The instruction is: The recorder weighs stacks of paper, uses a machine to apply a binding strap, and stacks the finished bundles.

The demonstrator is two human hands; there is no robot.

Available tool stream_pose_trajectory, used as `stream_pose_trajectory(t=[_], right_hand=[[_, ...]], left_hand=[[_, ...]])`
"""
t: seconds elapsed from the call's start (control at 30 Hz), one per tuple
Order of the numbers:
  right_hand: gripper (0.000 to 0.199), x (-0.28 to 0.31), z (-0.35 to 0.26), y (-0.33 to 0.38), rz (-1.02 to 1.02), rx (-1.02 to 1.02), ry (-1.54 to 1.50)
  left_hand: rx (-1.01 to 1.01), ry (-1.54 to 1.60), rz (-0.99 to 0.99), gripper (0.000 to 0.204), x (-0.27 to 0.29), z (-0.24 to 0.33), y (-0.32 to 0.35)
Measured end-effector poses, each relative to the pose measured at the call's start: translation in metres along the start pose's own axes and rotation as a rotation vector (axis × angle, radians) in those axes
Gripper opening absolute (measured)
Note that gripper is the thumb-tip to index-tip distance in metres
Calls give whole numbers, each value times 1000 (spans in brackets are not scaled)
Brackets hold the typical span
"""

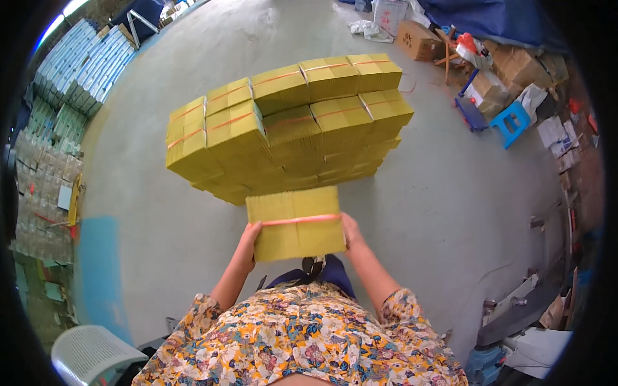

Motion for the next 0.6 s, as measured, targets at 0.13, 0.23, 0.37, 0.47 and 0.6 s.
stream_pose_trajectory(t=[0.13, 0.23, 0.37, 0.47, 0.6], right_hand=[[34, -29, -62, -92, 63, 34, -30], [34, -36, -104, -170, 81, 47, -40], [38, -73, -142, -258, 43, -1, 3], [39, -82, -160, -324, 22, -50, 27], [39, -84, -165, -401, -19, -53, 85]], left_hand=[[15, -88, -20, 37, -8, 73, -106], [-2, -246, 47, 47, -22, 116, -178], [-50, -337, 225, 46, -18, 144, -260], [107, -412, 258, 44, -11, 157, -312], [109, -407, 326, 45, -8, 159, -362]])
Point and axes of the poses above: each hand's wrist, its own y-axis away from the middle knuckle, its own x-axis out of the back of the hand, z = x × y, the point moved 2 cm from there along -y, towards the middle knuckle, and after that the axes turned 12 degrees about -y, right-handed, at the moved point
